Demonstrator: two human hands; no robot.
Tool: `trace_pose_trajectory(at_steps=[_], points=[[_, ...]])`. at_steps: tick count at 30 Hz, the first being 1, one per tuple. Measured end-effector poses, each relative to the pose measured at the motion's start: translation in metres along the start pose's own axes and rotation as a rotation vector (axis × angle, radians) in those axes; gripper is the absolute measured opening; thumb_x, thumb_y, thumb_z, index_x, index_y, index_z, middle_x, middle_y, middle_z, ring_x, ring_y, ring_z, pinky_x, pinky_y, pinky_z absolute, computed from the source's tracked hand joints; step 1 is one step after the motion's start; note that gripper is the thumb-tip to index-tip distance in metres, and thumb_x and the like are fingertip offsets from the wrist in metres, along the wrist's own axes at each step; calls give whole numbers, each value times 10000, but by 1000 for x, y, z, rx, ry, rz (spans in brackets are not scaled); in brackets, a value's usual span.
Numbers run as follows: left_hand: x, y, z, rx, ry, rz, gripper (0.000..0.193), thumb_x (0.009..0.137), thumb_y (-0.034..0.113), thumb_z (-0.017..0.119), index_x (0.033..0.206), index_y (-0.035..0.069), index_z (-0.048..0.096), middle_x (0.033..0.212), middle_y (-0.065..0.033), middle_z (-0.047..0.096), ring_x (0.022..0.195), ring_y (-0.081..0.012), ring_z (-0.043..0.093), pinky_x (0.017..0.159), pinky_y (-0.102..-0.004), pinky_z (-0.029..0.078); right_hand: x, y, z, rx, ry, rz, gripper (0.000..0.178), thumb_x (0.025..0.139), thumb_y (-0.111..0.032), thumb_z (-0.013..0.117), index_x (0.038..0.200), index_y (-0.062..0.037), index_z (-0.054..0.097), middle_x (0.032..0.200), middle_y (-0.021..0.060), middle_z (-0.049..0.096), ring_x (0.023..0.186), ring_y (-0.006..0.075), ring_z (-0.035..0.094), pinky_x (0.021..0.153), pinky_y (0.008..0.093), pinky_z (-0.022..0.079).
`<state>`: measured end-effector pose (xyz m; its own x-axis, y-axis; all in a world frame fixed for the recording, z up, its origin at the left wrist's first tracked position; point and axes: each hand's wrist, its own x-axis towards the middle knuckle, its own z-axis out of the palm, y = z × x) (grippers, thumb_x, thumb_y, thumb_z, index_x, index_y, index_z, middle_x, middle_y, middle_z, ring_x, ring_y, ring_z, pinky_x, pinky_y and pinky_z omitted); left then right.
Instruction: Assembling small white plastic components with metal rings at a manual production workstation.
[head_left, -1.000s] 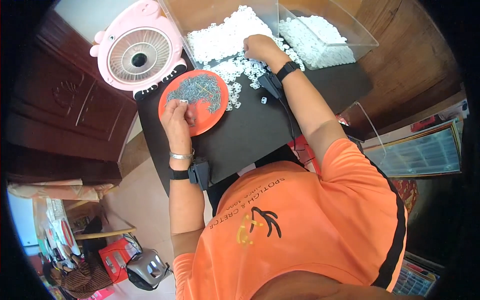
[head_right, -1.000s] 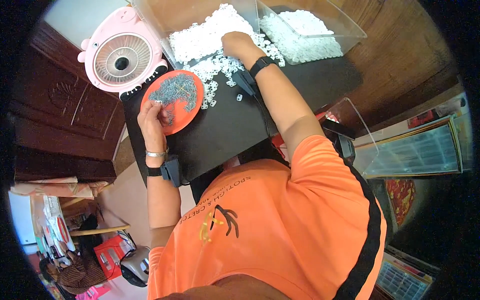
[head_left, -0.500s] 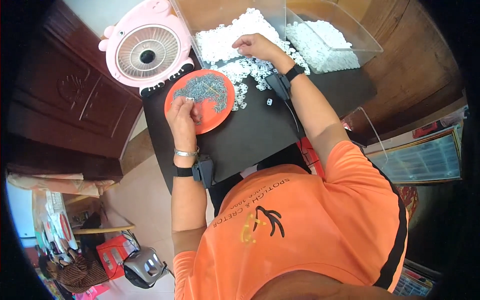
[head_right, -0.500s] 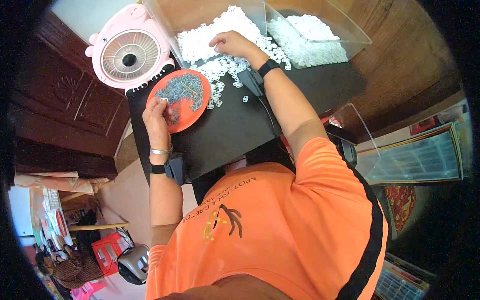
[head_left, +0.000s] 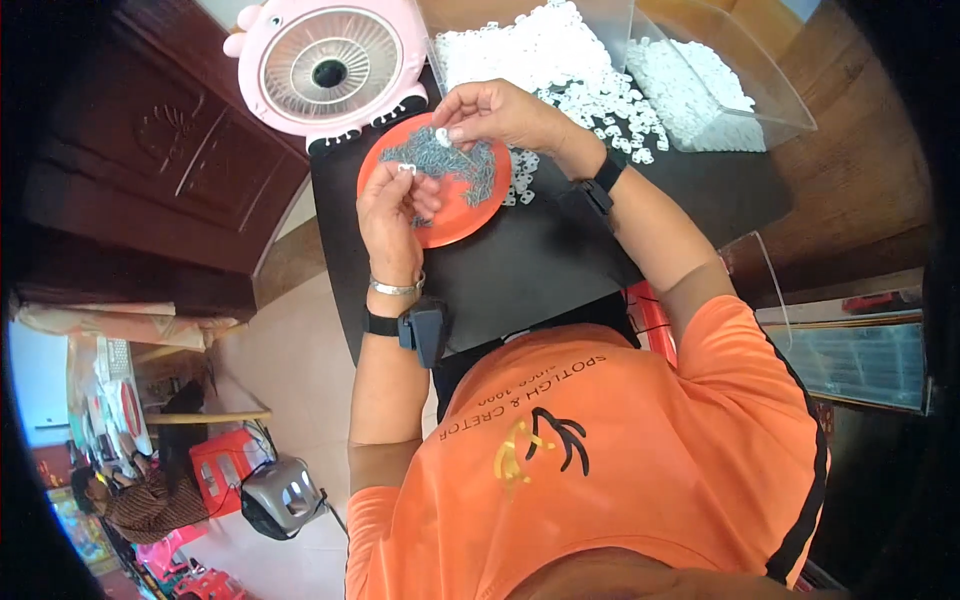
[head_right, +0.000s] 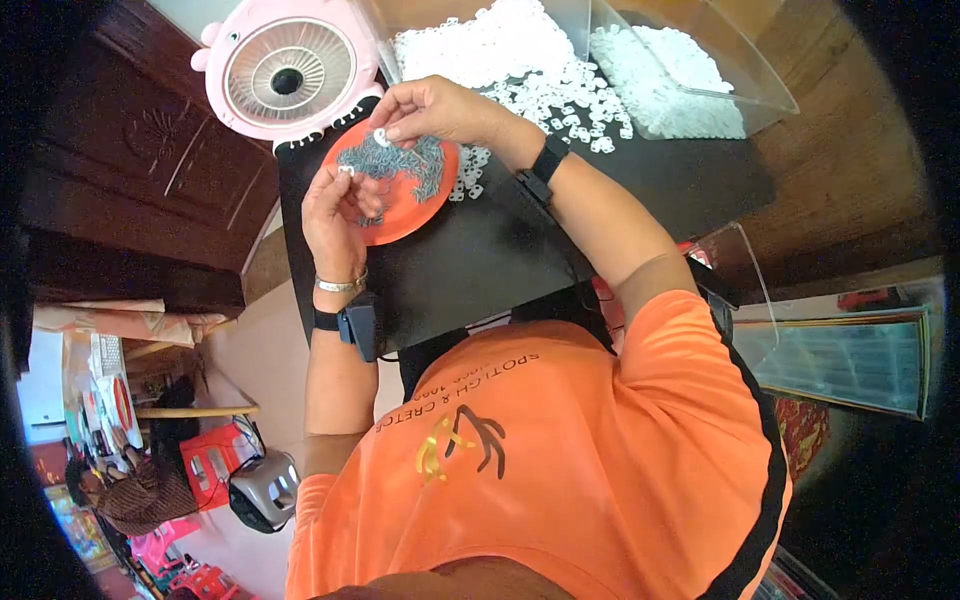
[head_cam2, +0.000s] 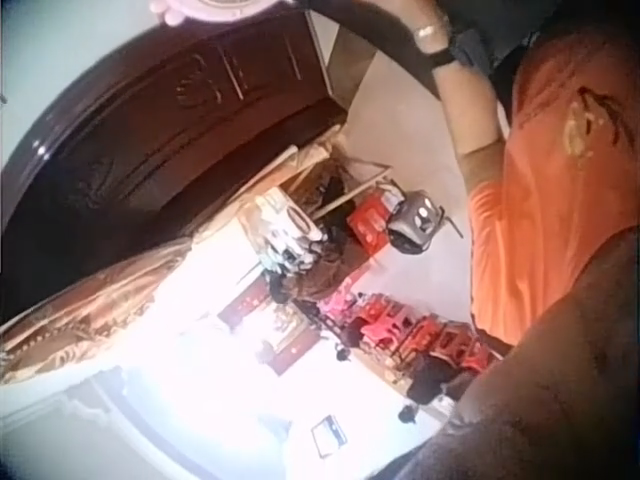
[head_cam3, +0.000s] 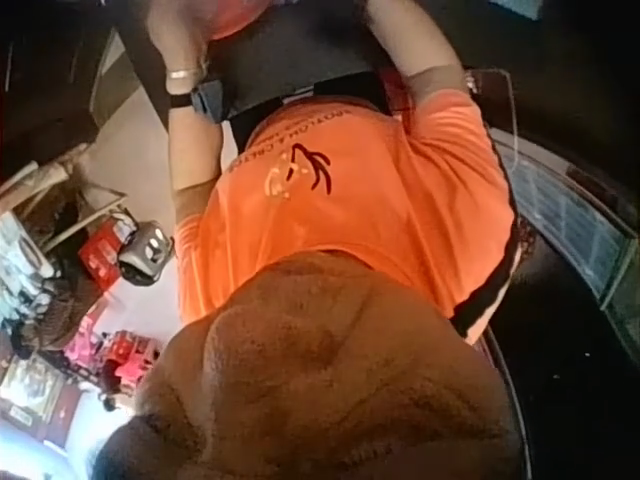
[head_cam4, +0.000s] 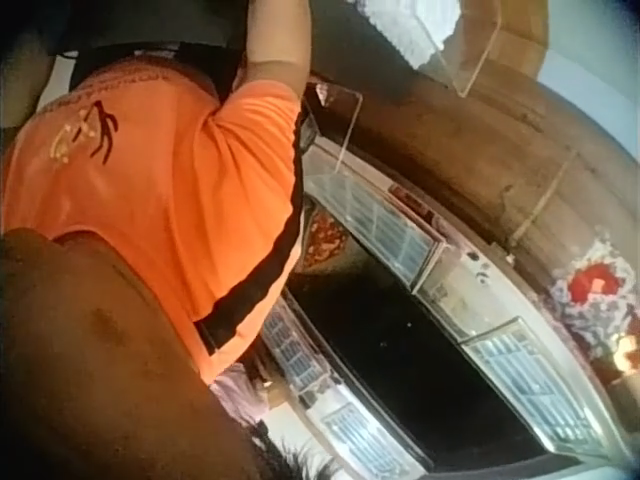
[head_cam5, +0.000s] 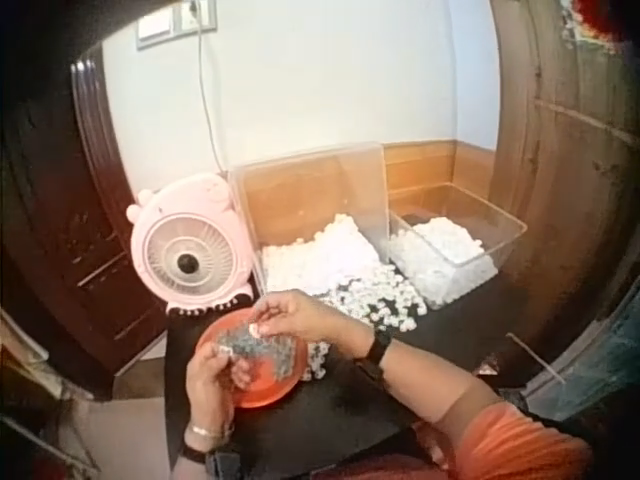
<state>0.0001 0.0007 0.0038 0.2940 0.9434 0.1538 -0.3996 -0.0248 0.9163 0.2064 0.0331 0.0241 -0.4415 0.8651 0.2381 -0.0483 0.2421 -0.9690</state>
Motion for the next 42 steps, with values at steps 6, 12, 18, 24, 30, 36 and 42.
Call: trace_pose_trajectory(at_steps=[6,12,18,24,30,36,42], points=[[1,-3,-3,-37,-17,8,147,873,115,445,814,10,529,700,-102,611,540,-137,540,506,-225,412,1,4,25,-34,-37,-15,218,810,-85,640,1006,5,607,889,29,628,822,79,584,763,214,469],[3,-5,-4,-78,7,16,142,872,108,449,816,7,532,692,-95,605,542,-138,540,512,-225,412,1,5,28,-37,-52,-12,231,816,-99,639,1017,11,615,907,43,638,834,90,596,771,227,481],[2,-2,1,-62,51,8,140,875,104,444,803,22,531,669,-71,592,535,-118,527,500,-209,396,3,7,30,-62,-31,-18,228,820,-92,626,1022,13,625,884,44,641,775,85,590,708,214,486],[-1,-5,3,207,101,-90,139,869,100,456,741,69,498,602,-5,516,497,-75,452,460,-196,335,4,11,24,14,111,-5,209,827,-88,615,1011,10,631,809,24,626,664,65,534,627,207,458],[-2,-2,7,245,83,-92,180,865,94,466,688,69,488,598,3,500,495,-71,437,462,-198,332,5,12,27,-41,81,-16,197,824,-78,617,998,11,639,764,19,615,649,61,514,611,200,440],[-3,-2,9,297,83,-98,176,857,78,466,684,55,490,598,2,492,510,-68,433,482,-201,343,5,12,26,-15,71,-6,194,820,-77,622,993,9,646,792,27,629,667,61,528,624,200,446],[-4,-3,9,307,94,-94,163,857,74,465,702,42,507,606,7,487,525,-67,429,496,-201,346,2,7,29,-79,39,-66,187,830,-80,606,989,7,653,851,41,653,750,71,577,687,214,472]])
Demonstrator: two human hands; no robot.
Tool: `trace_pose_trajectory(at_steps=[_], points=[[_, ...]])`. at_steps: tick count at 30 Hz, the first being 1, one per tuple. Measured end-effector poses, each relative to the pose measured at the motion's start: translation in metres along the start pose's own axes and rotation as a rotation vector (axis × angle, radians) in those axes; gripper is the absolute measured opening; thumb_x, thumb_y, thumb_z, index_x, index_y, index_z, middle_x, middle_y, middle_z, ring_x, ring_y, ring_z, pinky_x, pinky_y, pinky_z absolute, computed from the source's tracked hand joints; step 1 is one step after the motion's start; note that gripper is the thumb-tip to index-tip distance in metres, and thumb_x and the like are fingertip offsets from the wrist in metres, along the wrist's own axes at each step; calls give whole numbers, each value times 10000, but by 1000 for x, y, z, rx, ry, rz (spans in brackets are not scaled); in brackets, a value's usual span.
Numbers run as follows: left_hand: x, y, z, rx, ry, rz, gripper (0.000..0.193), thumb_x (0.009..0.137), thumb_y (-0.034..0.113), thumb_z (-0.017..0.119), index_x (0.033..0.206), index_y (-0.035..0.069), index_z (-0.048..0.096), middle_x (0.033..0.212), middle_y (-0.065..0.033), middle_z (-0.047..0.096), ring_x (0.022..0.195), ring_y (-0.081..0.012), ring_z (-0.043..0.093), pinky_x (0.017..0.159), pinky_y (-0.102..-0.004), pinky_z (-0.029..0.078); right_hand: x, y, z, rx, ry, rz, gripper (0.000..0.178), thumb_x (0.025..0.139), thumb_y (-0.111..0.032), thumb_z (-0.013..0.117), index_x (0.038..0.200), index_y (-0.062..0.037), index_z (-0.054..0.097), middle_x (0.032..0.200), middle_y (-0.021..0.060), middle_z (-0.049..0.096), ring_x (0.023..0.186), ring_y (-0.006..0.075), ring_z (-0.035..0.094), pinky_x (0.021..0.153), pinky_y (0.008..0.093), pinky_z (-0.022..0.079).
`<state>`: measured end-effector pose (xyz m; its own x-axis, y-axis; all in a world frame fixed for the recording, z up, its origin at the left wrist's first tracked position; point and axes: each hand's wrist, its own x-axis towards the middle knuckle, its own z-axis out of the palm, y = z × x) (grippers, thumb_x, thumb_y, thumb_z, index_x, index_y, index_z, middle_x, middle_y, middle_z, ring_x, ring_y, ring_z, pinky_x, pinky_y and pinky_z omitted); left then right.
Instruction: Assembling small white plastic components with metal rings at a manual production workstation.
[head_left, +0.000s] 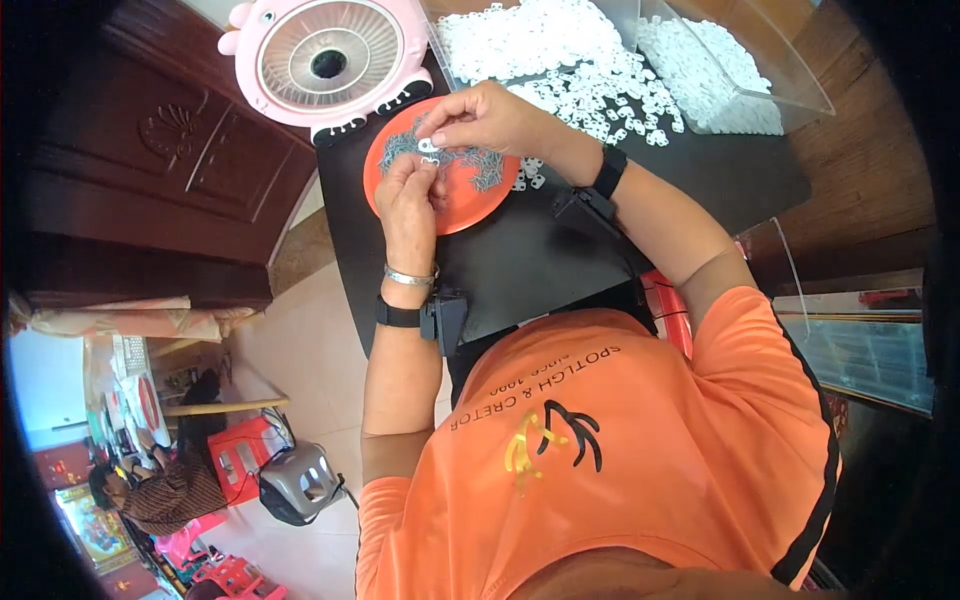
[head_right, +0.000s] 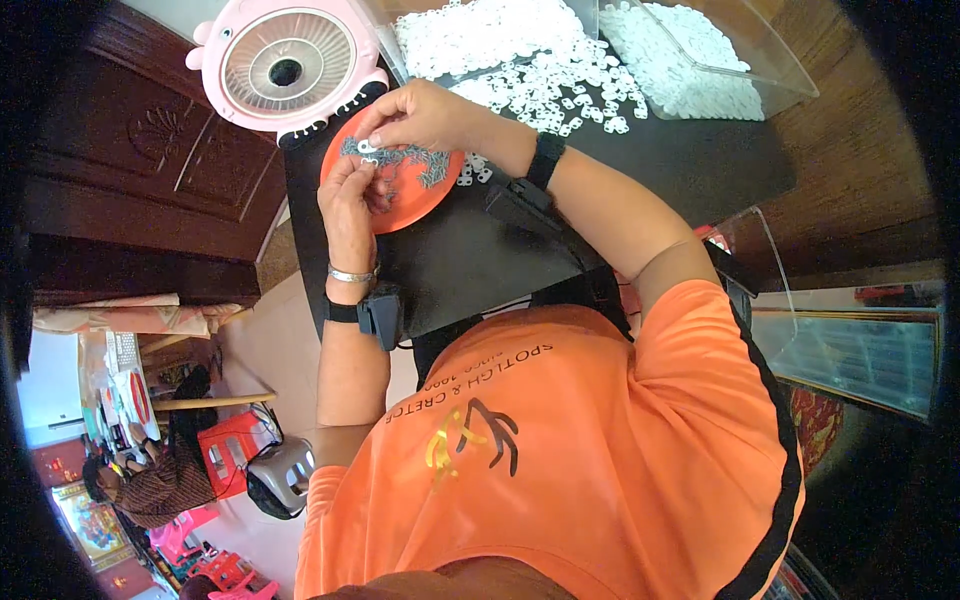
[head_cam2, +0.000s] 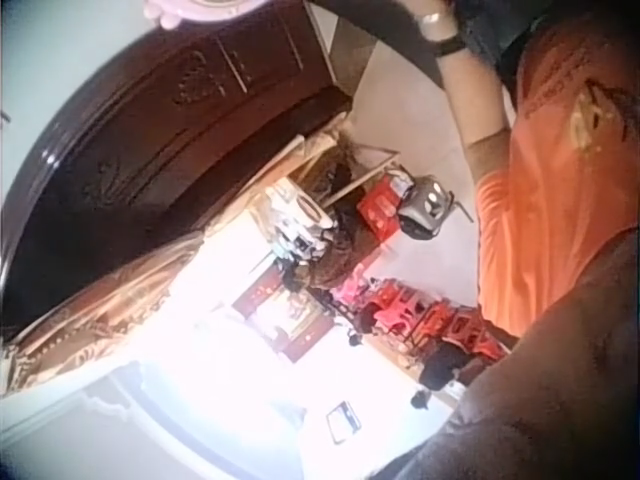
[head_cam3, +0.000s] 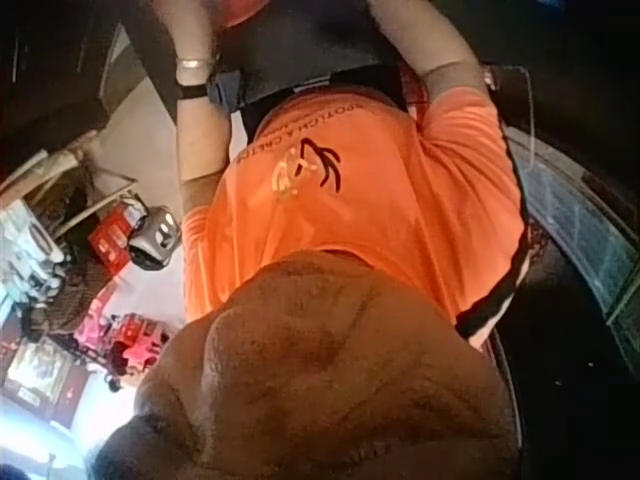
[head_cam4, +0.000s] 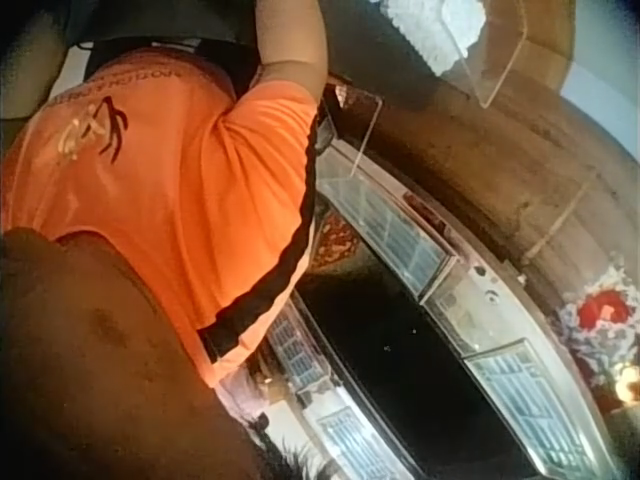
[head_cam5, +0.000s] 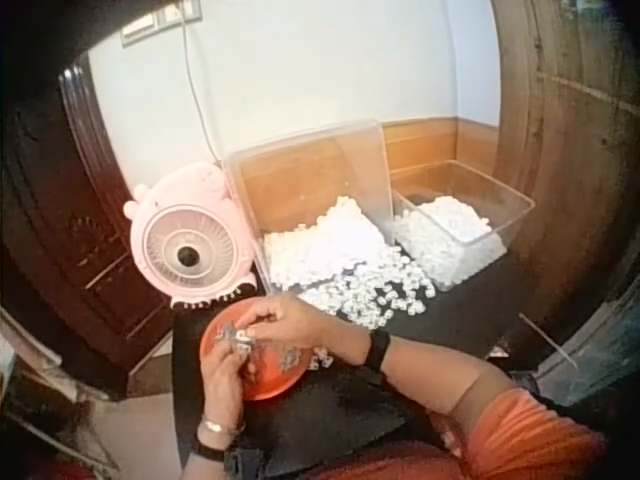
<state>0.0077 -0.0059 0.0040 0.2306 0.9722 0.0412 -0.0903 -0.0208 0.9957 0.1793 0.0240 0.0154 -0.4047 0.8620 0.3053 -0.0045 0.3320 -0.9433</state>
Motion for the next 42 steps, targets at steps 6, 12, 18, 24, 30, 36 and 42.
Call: trace_pose_trajectory(at_steps=[6,12,18,24,30,36,42], points=[[-1,1,1,27,-3,20,175,864,81,466,698,40,504,607,5,486,534,-69,430,501,-204,344,-1,-2,0,-168,-1,-14,193,834,-98,603,983,14,654,907,62,662,808,95,603,737,229,478],[1,-3,-2,69,7,55,195,870,88,460,686,35,495,607,-3,485,537,-79,432,505,-215,348,-1,-2,3,-191,-59,-29,192,834,-101,596,971,20,655,907,72,662,815,103,602,746,229,477],[-1,1,0,-39,23,19,162,864,90,456,716,42,502,608,-2,492,519,-81,443,478,-205,347,-3,0,10,-141,-47,-40,248,807,-94,620,1027,20,623,859,71,654,804,94,611,740,225,485],[5,-7,-7,-122,-4,-9,169,871,121,439,736,52,515,610,-16,531,491,-92,480,453,-205,355,-5,-1,21,-317,16,-74,290,756,-86,639,1023,21,603,806,74,652,697,92,631,655,218,500],[2,-3,-3,-190,25,-24,165,880,126,428,771,48,524,608,-23,545,479,-96,504,432,-203,360,-5,5,21,-396,31,-151,282,748,-78,640,1012,15,607,788,84,638,666,112,630,624,226,504],[6,-6,-5,-146,8,-37,179,890,127,426,772,44,533,599,-22,542,480,-96,509,430,-195,358,-5,6,25,-459,53,-208,277,731,-81,651,995,-3,620,845,101,608,683,147,624,608,261,503],[1,-3,1,-111,9,-2,199,895,136,429,757,43,538,572,-24,535,476,-92,497,429,-203,352,-5,4,32,-775,152,-475,199,747,-144,602,915,-39,617,668,102,628,621,251,620,579,337,476]])
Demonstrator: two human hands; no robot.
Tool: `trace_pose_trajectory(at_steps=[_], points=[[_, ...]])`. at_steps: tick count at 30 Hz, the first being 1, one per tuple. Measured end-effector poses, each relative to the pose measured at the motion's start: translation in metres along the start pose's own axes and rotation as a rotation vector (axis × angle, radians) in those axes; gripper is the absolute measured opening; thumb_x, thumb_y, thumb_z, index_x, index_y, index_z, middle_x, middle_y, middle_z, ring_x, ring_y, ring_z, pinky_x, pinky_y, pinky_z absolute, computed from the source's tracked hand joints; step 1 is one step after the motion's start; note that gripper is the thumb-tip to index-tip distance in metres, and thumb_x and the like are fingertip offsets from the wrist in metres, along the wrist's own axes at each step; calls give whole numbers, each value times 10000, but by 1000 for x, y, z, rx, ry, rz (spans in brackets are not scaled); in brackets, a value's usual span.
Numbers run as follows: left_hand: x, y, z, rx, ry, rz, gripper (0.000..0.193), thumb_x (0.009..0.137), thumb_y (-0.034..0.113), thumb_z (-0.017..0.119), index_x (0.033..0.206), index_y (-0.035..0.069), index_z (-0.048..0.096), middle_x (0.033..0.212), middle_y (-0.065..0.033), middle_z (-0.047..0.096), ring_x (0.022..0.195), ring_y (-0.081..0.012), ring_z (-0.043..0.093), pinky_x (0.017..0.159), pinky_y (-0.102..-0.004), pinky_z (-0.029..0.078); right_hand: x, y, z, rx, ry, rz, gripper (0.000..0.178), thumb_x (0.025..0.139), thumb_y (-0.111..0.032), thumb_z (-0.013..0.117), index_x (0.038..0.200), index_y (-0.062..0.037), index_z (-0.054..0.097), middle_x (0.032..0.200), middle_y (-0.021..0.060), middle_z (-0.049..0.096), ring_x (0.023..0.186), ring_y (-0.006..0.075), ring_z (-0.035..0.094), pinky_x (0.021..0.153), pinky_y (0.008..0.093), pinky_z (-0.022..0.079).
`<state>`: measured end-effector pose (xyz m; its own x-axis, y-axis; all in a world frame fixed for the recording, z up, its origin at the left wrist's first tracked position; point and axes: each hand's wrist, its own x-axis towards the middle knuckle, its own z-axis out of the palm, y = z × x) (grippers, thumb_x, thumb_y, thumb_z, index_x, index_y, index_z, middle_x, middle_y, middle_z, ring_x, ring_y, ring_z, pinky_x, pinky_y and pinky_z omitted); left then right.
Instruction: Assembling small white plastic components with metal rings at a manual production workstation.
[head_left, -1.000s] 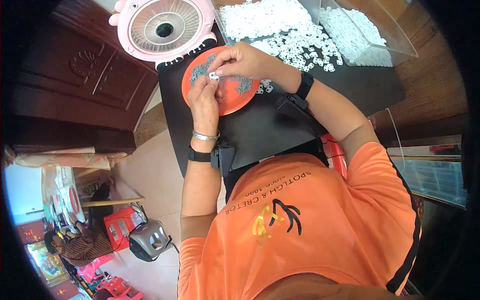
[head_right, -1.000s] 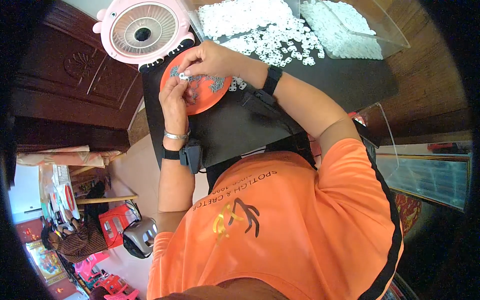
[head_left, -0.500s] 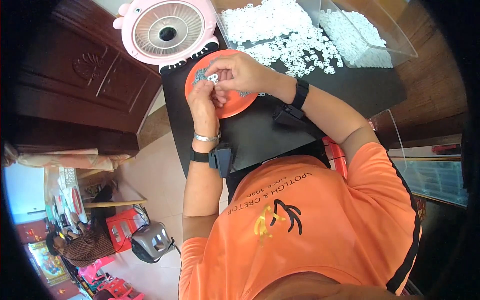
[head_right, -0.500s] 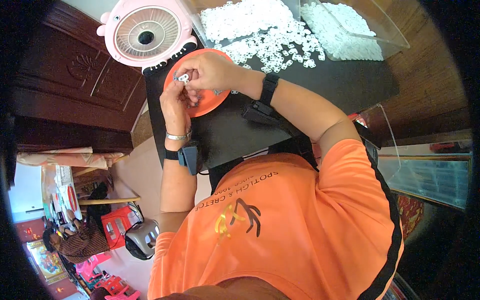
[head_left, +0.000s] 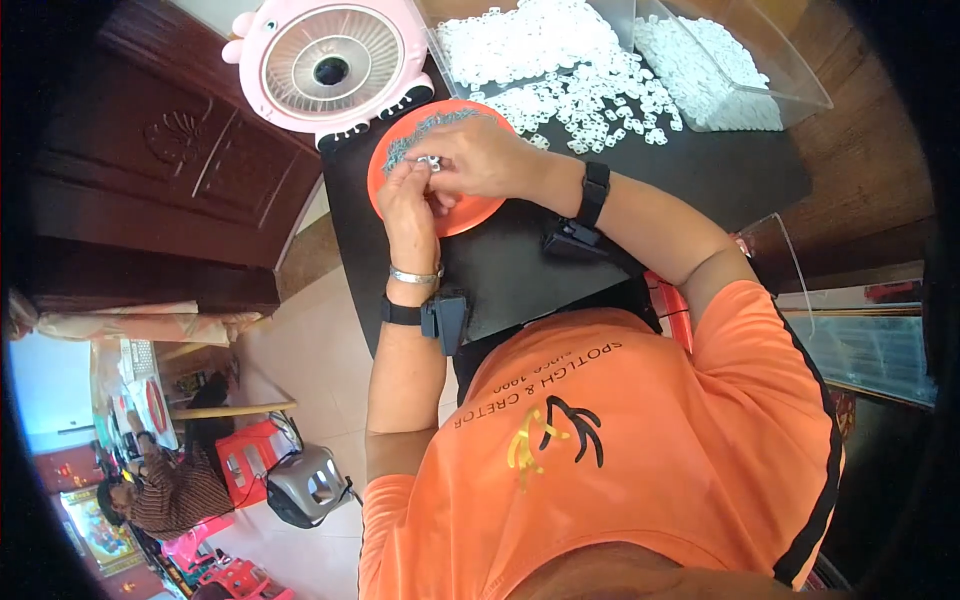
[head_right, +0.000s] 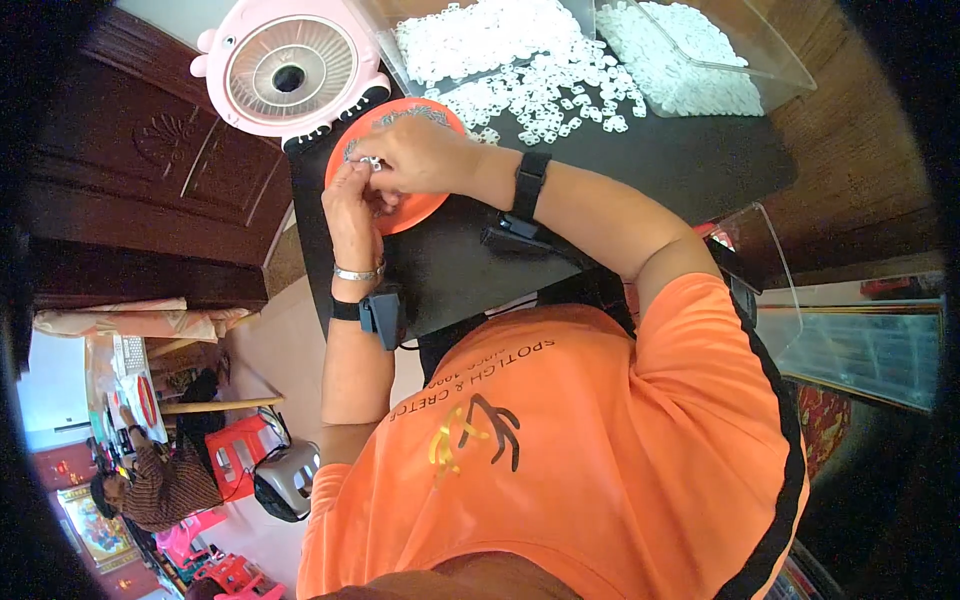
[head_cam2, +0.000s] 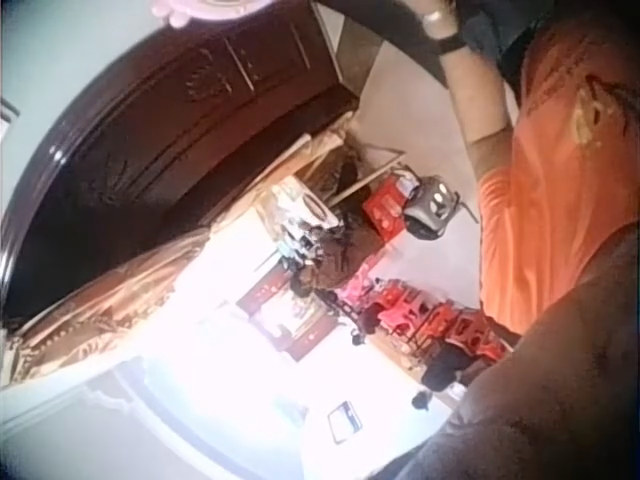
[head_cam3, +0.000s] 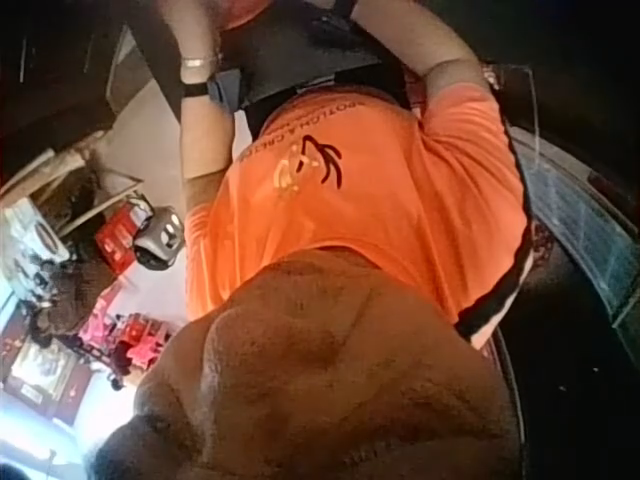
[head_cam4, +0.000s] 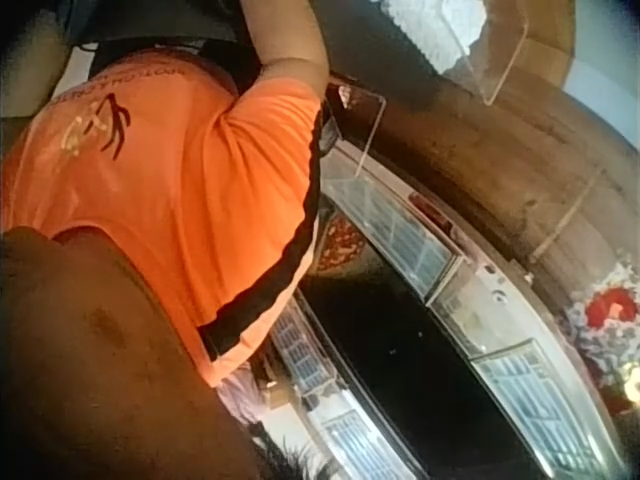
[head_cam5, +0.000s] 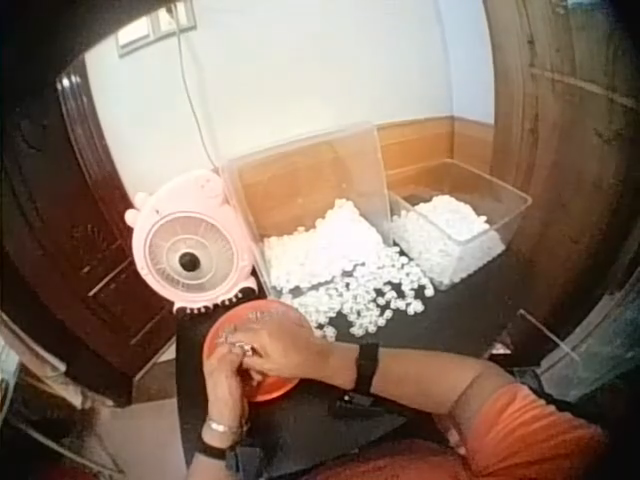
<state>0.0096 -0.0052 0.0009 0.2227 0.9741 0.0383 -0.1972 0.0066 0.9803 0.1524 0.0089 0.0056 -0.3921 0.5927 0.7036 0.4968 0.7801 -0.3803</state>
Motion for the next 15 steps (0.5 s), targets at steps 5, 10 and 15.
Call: trace_pose_trajectory(at_steps=[5,10,15], points=[[5,-7,-8,-41,8,15,206,897,143,429,766,40,550,578,-29,543,472,-93,491,428,-207,350,-1,-4,1,106,-13,46,167,760,-143,587,893,-46,608,645,105,620,646,286,615,593,371,473],[5,-6,-7,-57,5,16,208,895,143,433,759,43,555,579,-32,546,463,-93,482,425,-209,350,-1,-4,-1,93,-63,70,212,766,-139,581,948,-33,602,728,127,626,702,296,620,634,368,482],[5,-9,-8,-79,2,40,207,882,125,434,739,29,549,577,-43,546,457,-104,484,423,-210,353,0,-6,1,129,-56,48,133,804,-157,532,853,-39,569,625,90,614,636,288,610,594,381,471]])
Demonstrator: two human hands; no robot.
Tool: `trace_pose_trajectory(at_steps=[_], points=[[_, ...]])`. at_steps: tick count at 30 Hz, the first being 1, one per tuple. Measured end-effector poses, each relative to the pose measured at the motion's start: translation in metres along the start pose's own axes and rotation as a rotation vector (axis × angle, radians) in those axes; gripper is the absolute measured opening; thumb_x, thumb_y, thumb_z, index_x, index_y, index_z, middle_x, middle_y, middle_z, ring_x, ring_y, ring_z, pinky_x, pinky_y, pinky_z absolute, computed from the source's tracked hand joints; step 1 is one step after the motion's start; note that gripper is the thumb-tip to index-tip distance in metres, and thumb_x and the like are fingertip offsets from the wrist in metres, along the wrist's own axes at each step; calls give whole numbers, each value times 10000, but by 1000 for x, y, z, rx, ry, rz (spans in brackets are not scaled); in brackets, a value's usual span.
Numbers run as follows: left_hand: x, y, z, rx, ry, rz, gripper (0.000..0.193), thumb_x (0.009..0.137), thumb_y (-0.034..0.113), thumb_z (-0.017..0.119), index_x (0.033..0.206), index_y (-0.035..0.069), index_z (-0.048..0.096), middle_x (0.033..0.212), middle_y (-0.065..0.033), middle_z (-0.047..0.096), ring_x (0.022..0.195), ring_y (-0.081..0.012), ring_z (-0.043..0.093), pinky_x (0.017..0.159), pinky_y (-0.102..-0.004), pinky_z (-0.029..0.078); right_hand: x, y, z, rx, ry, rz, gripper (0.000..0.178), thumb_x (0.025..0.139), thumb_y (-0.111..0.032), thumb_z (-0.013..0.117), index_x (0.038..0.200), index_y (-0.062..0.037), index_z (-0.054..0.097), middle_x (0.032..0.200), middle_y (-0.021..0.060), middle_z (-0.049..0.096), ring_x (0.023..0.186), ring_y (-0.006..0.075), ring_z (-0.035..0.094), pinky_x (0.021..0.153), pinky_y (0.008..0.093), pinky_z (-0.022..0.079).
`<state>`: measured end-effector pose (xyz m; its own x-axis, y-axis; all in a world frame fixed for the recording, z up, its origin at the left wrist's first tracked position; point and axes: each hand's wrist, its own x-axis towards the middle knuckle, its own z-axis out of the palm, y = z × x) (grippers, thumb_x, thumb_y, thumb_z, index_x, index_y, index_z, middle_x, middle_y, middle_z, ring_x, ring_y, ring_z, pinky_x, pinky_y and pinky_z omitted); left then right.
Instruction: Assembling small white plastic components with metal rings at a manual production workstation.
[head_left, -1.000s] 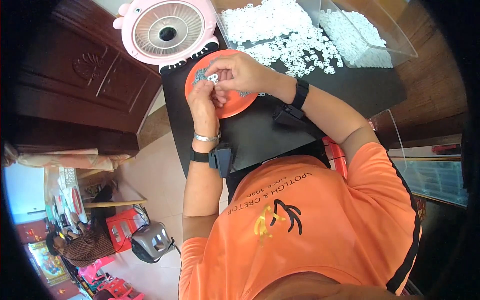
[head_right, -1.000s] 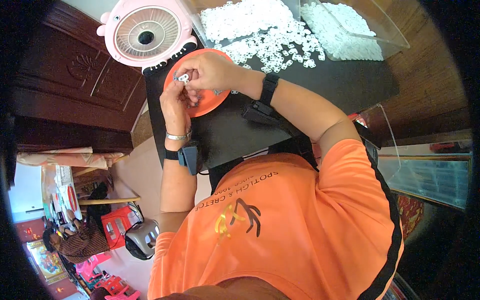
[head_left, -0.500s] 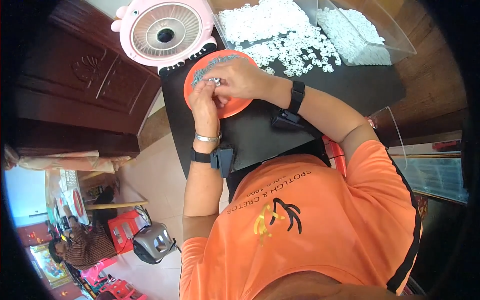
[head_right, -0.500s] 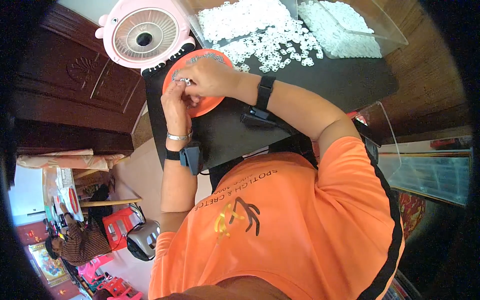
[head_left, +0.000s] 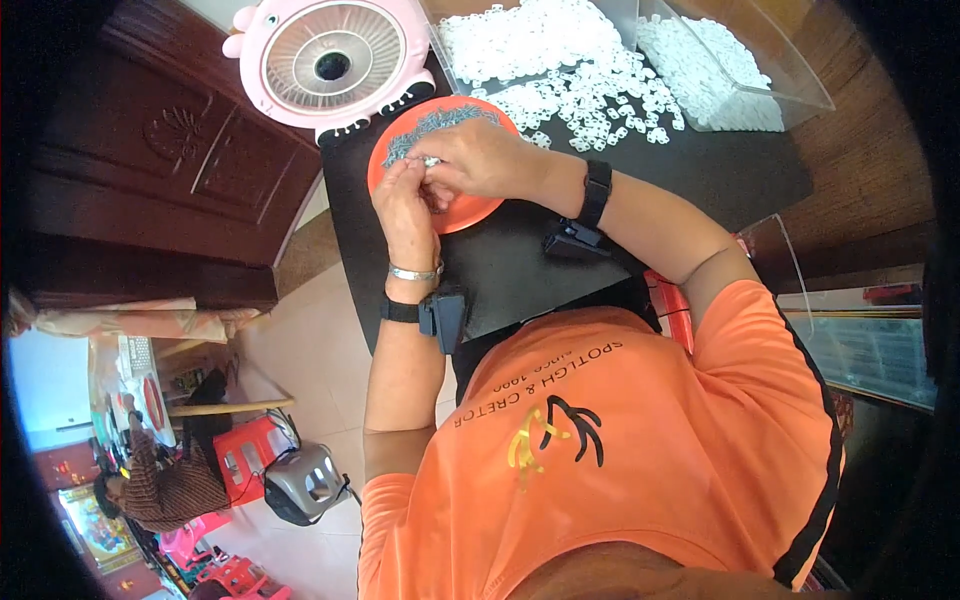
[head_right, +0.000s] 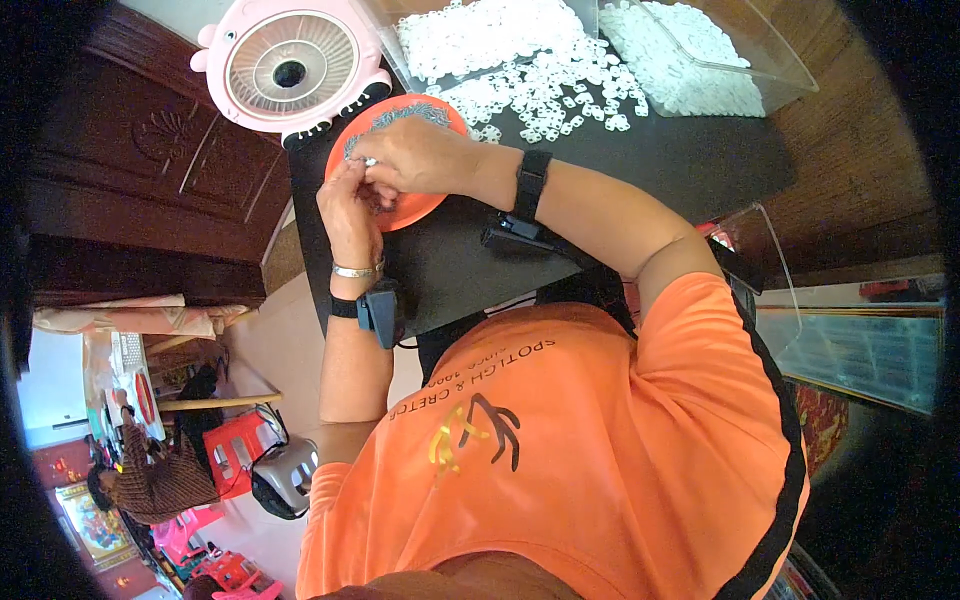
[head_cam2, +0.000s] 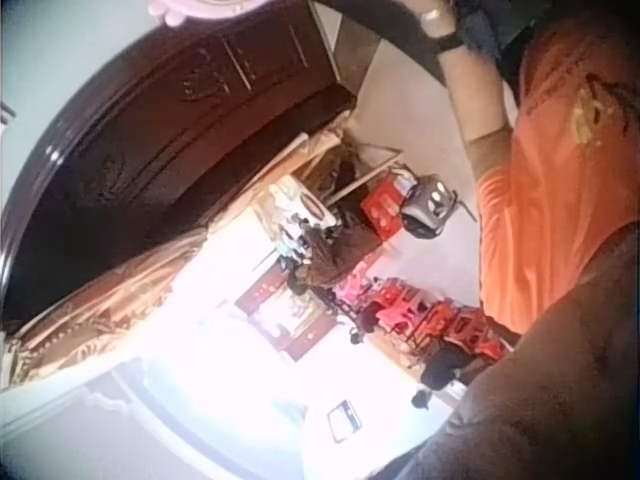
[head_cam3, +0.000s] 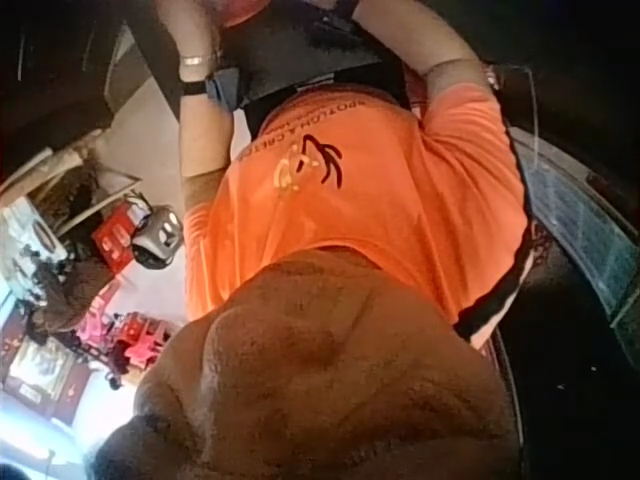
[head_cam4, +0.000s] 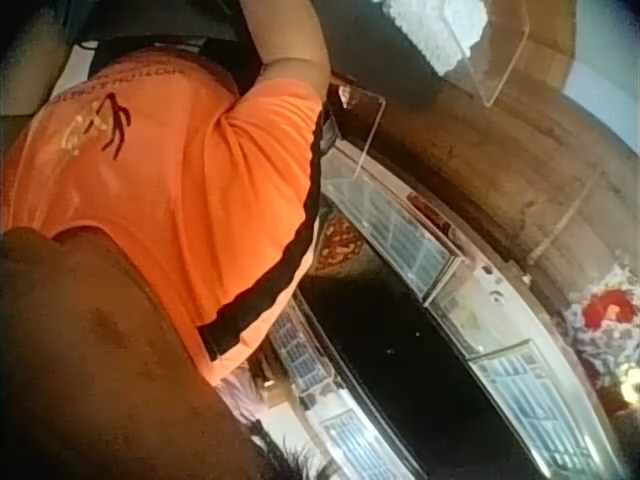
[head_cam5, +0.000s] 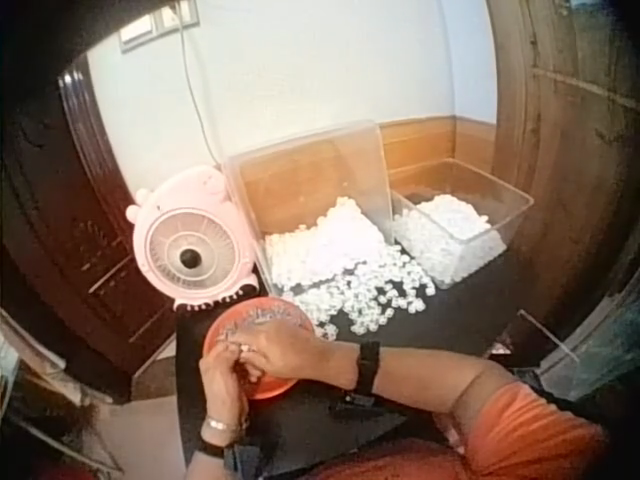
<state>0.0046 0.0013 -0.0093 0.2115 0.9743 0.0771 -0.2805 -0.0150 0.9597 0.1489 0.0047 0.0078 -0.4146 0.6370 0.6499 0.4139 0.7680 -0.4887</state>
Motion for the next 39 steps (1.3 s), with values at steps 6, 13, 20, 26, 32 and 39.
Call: trace_pose_trajectory(at_steps=[6,13,20,26,32,39], points=[[-4,3,3,0,25,0,203,871,107,428,746,10,556,574,-58,554,455,-117,493,428,-214,363,-1,2,2,-43,-11,5,127,811,-151,510,811,-30,548,600,97,600,625,302,603,585,391,468],[-4,1,2,-13,24,16,211,871,104,429,743,-1,560,568,-71,555,452,-125,494,431,-216,367,-4,7,6,-144,21,-100,134,813,-158,507,783,-29,526,586,96,587,585,307,591,542,390,468],[-2,1,1,18,38,62,215,876,114,436,754,-3,569,571,-54,543,470,-113,486,448,-220,366,-1,5,5,-62,83,-73,152,824,-169,535,883,-35,575,586,78,609,574,237,624,538,325,489],[-2,6,6,-9,24,111,203,881,117,436,763,7,560,590,-37,534,486,-101,468,465,-220,355,-2,3,-2,257,-15,187,196,813,-142,619,964,-19,594,694,78,653,627,141,658,565,248,498],[0,6,6,77,73,141,224,882,138,460,697,45,546,588,1,495,492,-77,455,450,-226,329,6,2,-17,-75,25,18,229,772,-216,653,926,-53,613,780,86,648,680,218,645,615,298,503],[-9,24,-5,51,95,200,175,899,174,447,815,43,530,635,-31,528,508,-108,487,465,-215,368,29,-52,-118,-589,307,-112,243,759,-281,662,924,-103,650,796,76,648,677,240,622,605,327,493]])
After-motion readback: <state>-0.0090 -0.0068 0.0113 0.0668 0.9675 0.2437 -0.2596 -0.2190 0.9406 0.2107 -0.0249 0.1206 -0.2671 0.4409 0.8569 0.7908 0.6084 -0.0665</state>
